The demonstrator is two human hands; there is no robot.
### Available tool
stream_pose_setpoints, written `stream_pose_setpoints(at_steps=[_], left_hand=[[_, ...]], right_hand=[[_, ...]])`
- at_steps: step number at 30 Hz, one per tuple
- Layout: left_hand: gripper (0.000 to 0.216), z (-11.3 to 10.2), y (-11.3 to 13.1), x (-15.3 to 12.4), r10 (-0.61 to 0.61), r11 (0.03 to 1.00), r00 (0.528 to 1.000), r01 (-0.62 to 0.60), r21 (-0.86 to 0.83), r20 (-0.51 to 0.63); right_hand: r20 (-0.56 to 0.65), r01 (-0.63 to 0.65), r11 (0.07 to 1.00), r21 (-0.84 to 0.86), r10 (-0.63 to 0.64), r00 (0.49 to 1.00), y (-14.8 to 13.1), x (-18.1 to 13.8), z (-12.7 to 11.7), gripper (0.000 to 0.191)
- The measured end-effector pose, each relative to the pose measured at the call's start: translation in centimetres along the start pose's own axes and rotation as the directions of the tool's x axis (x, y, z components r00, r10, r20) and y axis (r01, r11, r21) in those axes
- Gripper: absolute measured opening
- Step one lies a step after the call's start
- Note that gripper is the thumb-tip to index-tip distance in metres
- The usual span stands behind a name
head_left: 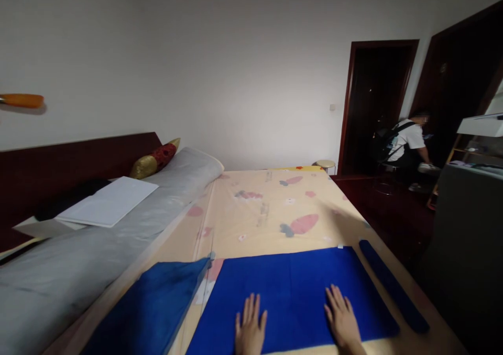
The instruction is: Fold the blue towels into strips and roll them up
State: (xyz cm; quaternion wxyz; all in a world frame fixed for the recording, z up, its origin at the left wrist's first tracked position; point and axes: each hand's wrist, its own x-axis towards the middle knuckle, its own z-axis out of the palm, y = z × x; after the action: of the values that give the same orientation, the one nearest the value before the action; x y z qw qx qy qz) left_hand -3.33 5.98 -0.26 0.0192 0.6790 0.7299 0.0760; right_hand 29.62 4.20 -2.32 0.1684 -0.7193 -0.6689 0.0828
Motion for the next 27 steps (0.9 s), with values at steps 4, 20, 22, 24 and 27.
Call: stream_pose_setpoints(at_steps=[4,20,22,24,27], left_hand=[[0.063,-1.1,-9.6,-0.3,-0.365,0.931,0.924,0.363,-0.038,-0.117],[0.051,2.0,9.9,-1.4,0.271,0.961,0.963,-0.271,-0.058,0.002],[0.051,1.1,7.8,-1.4,0.184,0.982,0.983,-0.183,-0.037,0.02],[0.055,-0.2,4.1,-1.3,0.048,0.999,0.999,-0.048,0.02,0.025],[0.059,-2.0,-3.0,-1.3,-0.179,0.978,0.984,0.177,0.107,0.011]], right_hand=[[-0.066,-0.168,0.984,-0.058,0.165,0.984,10.3,-1.3,-1.3,0.07],[0.128,0.291,0.944,0.156,-0.311,0.942,-10.7,-0.4,1.5,0.051],[0.088,0.21,0.971,0.117,-0.221,0.971,-8.4,-0.5,1.0,0.054],[0.025,0.077,0.996,0.05,-0.079,0.997,-4.1,-0.6,0.2,0.059],[-0.064,-0.138,0.99,-0.036,0.136,0.989,3.9,-1.3,-0.8,0.066]])
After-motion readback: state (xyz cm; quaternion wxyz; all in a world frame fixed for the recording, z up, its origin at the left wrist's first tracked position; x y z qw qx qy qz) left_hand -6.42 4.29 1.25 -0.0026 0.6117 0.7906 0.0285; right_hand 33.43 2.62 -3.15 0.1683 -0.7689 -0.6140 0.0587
